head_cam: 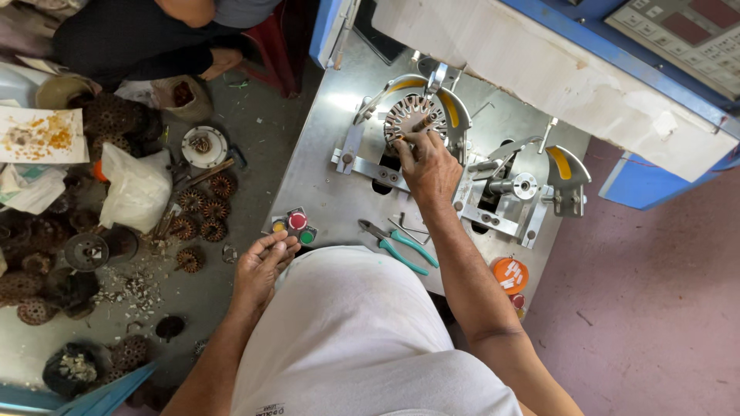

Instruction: The person uses pliers and scissors to manipulate copper wire coils on a stator core mounted in a winding machine. They repeatedly insert, adjust, and trim the wire ends while operating the machine's controls.

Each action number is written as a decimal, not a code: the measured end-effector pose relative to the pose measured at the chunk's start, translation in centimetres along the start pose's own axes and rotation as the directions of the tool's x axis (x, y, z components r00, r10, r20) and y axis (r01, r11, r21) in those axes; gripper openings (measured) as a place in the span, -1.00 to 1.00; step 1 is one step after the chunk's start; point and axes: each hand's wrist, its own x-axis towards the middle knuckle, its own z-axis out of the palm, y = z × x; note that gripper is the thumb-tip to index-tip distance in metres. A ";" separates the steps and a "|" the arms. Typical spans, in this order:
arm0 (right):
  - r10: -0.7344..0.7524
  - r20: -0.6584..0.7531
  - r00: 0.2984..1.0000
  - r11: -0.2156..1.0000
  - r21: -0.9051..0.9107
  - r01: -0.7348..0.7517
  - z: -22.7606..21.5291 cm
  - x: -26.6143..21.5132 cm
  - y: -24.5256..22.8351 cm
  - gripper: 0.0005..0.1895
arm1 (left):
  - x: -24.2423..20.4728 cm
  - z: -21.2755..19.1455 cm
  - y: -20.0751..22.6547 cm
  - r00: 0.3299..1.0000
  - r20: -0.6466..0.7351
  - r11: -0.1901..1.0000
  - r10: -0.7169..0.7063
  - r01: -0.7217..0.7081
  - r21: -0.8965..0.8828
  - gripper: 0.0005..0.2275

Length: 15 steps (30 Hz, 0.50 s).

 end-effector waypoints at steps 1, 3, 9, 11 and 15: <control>-0.008 -0.008 1.000 1.000 0.002 0.008 0.0 0.0 0.0 -0.76 | 0.0 0.2 0.0 1.000 0.010 1.000 0.021 -0.022 0.012 -0.72; -0.027 -0.027 0.999 0.999 0.023 0.027 -0.2 -0.3 -0.1 -0.75 | 0.0 0.7 -0.2 0.998 0.025 0.997 0.064 -0.064 0.036 -0.73; 0.003 0.002 1.000 0.990 0.140 -0.004 -1.8 -3.3 -0.3 -0.79 | 1.0 2.4 0.5 0.974 0.138 0.977 0.180 -0.194 0.094 -0.73; -0.022 -0.020 1.000 0.963 0.269 0.027 -2.3 -5.4 -0.2 -0.80 | 1.5 2.7 1.6 0.960 0.197 0.948 0.199 -0.240 0.211 -0.74; 0.045 0.058 0.997 0.956 0.287 -0.060 -1.8 -8.7 0.4 -0.79 | 3.3 4.9 4.5 0.904 0.384 0.895 0.186 -0.317 0.312 -0.73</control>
